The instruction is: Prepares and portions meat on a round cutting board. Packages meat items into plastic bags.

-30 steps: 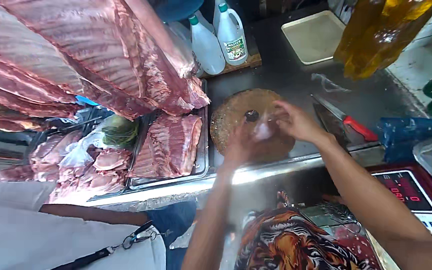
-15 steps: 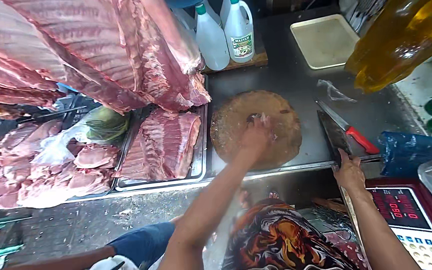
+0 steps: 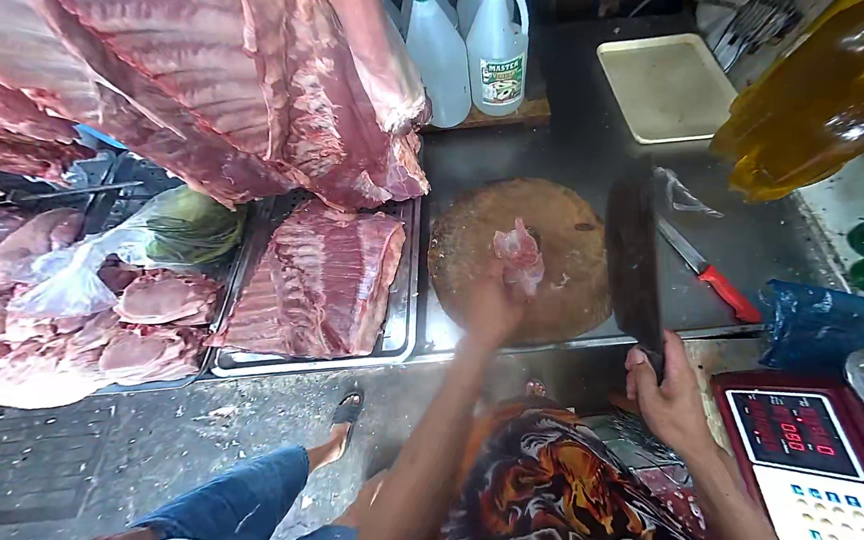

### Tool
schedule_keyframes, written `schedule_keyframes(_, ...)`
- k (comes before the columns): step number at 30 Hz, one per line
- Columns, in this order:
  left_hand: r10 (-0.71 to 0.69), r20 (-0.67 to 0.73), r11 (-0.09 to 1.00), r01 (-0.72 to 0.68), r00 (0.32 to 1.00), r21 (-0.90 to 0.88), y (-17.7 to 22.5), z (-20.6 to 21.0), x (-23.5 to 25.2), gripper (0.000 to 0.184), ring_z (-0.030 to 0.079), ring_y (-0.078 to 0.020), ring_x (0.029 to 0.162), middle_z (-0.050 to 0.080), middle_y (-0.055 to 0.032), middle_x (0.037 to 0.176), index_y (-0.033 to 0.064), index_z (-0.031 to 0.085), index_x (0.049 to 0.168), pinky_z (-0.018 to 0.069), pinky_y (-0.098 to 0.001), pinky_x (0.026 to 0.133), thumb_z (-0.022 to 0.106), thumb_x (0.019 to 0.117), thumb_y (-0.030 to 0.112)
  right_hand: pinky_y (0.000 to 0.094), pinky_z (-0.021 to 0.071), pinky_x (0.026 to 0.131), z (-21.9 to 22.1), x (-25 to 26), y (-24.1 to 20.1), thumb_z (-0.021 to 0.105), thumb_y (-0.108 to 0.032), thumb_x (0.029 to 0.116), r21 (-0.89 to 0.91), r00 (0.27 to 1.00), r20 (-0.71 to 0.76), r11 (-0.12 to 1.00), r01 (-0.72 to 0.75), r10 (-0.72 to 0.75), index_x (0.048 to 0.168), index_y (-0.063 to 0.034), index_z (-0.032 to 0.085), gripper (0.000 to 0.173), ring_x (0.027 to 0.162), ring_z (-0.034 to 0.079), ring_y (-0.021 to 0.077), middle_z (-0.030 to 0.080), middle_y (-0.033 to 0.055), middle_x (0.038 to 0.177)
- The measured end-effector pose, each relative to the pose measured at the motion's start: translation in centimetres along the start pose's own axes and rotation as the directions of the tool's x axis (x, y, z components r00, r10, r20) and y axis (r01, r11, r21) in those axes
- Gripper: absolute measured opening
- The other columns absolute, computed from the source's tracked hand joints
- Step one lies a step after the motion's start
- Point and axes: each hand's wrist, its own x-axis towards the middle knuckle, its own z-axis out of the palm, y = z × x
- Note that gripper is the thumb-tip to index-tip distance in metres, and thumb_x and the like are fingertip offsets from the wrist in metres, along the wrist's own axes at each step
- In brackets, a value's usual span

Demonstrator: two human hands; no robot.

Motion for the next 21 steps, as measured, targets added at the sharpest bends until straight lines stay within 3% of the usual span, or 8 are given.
schedule_keyframes(4,0.019,0.022,1.0,-0.02,1.0,0.014,-0.3,-0.3,0.2,0.041,0.07,-0.0269,0.1,0.068,-0.0156,0.121,0.0049,0.061,0.13,0.0566,-0.0459,0.092,0.064,0.0947,0.025,0.0396,0.0575,0.057,2.4,-1.0,2.1,0.05,-0.031,0.1005,-0.197,0.984,0.157,0.979,-0.056,0.088,0.135,-0.0058,0.057,0.044,0.059,0.064,0.0153,0.066,0.0042,0.076)
schedule_keyframes(6,0.044,-0.001,0.999,-0.044,0.999,0.019,-0.7,-0.1,0.2,0.041,0.069,-0.028,0.104,0.068,-0.0161,0.121,0.0046,0.062,0.129,0.0555,-0.0468,0.095,0.063,0.0946,0.026,0.0361,0.0564,0.053,2.7,-1.1,2.1,0.047,-0.035,0.1013,-0.185,0.985,0.15,0.981,-0.062,0.091,0.132,-0.0066,0.059,0.043,0.054,0.061,0.0128,0.064,0.0022,0.073)
schedule_keyframes(9,0.055,-0.015,0.999,-0.055,0.998,0.001,-0.9,0.1,0.1,0.039,0.07,-0.0285,0.102,0.069,-0.0159,0.118,0.0043,0.063,0.127,0.0567,-0.0478,0.092,0.063,0.0939,0.025,0.03,0.0552,0.047,3.1,-0.4,-0.8,0.047,-0.037,0.1023,-0.126,0.996,0.036,0.988,0.085,-0.081,0.121,-0.0029,0.06,0.041,0.05,0.058,0.0072,0.061,-0.0019,0.069)
schedule_keyframes(12,0.055,-0.015,0.998,-0.055,0.998,-0.002,-0.8,0.4,0.2,0.037,0.07,-0.0294,0.098,0.069,-0.0154,0.112,0.0049,0.063,0.125,0.0568,-0.0491,0.089,0.062,0.0939,0.024,0.0263,0.0546,0.048,3.8,1.4,-3.7,0.046,-0.039,0.1055,-0.127,0.953,-0.054,0.948,0.291,-0.3,0.114,0.0012,0.057,0.043,0.052,0.058,0.005,0.06,-0.0019,0.068)
schedule_keyframes(14,0.057,-0.026,0.998,-0.057,0.998,0.001,-0.8,0.6,0.3,0.036,0.07,-0.0291,0.097,0.07,-0.0147,0.109,0.0054,0.064,0.124,0.0571,-0.0489,0.087,0.062,0.0929,0.025,0.0267,0.0553,0.05,4.4,1.8,-3.6,0.046,-0.039,0.106,-0.166,0.936,-0.045,0.927,0.337,-0.349,0.112,0.002,0.059,0.043,0.053,0.06,0.0057,0.061,-0.0007,0.067)
schedule_keyframes(18,0.026,-0.017,1.0,-0.026,1.0,0.003,-0.7,0.4,0.4,0.038,0.07,-0.0297,0.103,0.07,-0.0154,0.114,0.0038,0.064,0.124,0.0564,-0.0487,0.091,0.062,0.0922,0.025,0.0351,0.056,0.054,5.2,0.1,0.9,0.05,-0.034,0.1027,-0.318,0.972,0.124,0.92,0.228,-0.199,0.116,-0.0011,0.065,0.039,0.056,0.063,0.0133,0.065,0.0036,0.067)
schedule_keyframes(21,0.02,-0.004,1.0,-0.02,1.0,0.014,-0.4,0.5,0.5,0.039,0.068,-0.0297,0.108,0.068,-0.0157,0.118,0.0048,0.064,0.124,0.0557,-0.0478,0.094,0.062,0.092,0.026,0.0305,0.0552,0.053,4.8,-0.7,1.9,0.048,-0.038,0.1029,-0.285,0.981,0.11,0.94,0.187,-0.161,0.115,-0.0038,0.065,0.04,0.055,0.061,0.0081,0.063,-0.0004,0.067)
